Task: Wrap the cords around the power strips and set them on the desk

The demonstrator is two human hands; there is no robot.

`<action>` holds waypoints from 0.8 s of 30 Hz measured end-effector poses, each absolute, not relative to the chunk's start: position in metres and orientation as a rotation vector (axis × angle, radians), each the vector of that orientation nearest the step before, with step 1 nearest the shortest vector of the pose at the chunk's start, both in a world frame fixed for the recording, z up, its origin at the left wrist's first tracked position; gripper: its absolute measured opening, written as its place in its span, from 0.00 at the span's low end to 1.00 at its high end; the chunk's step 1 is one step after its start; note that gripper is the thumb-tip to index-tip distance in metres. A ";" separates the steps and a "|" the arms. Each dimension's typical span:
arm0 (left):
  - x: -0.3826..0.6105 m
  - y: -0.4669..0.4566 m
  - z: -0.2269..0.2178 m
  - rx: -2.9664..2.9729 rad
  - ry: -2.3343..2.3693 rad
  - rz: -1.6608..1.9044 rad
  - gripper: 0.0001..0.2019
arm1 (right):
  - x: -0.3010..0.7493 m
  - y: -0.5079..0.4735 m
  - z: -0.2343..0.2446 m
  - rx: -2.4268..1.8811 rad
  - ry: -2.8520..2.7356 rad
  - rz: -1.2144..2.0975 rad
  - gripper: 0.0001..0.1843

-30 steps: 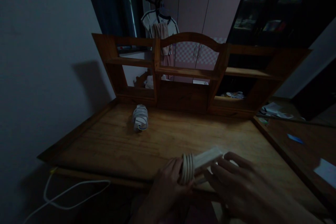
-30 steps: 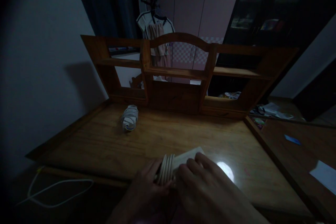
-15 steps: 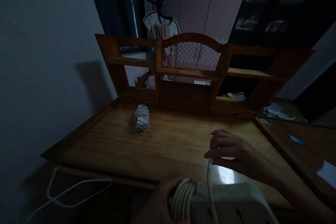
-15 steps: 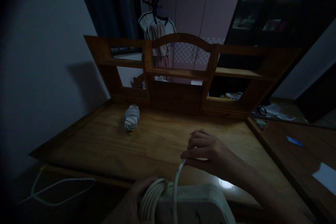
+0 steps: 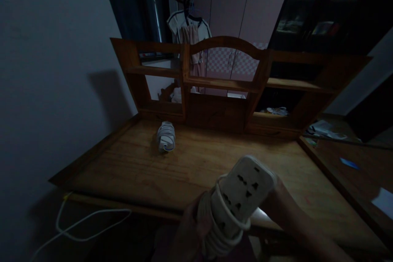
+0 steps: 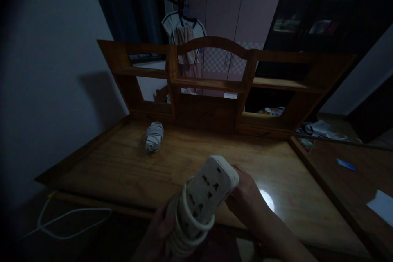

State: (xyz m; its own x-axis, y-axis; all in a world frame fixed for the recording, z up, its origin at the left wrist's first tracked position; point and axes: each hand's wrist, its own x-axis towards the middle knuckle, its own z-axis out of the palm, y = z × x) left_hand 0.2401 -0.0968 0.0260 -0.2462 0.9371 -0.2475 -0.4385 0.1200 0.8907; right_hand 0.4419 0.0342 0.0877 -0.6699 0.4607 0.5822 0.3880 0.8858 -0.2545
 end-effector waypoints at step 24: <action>0.263 -0.065 0.014 0.450 1.092 1.340 0.29 | 0.440 -0.038 0.064 -1.036 -2.423 0.431 0.36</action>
State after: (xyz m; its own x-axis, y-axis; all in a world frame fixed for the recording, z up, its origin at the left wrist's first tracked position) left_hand 0.2625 -0.0655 0.0137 -0.1367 0.9198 -0.3678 -0.5456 0.2400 0.8030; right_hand 0.4396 -0.0379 0.0637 -0.6063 0.7391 0.2935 0.5926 0.6660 -0.4531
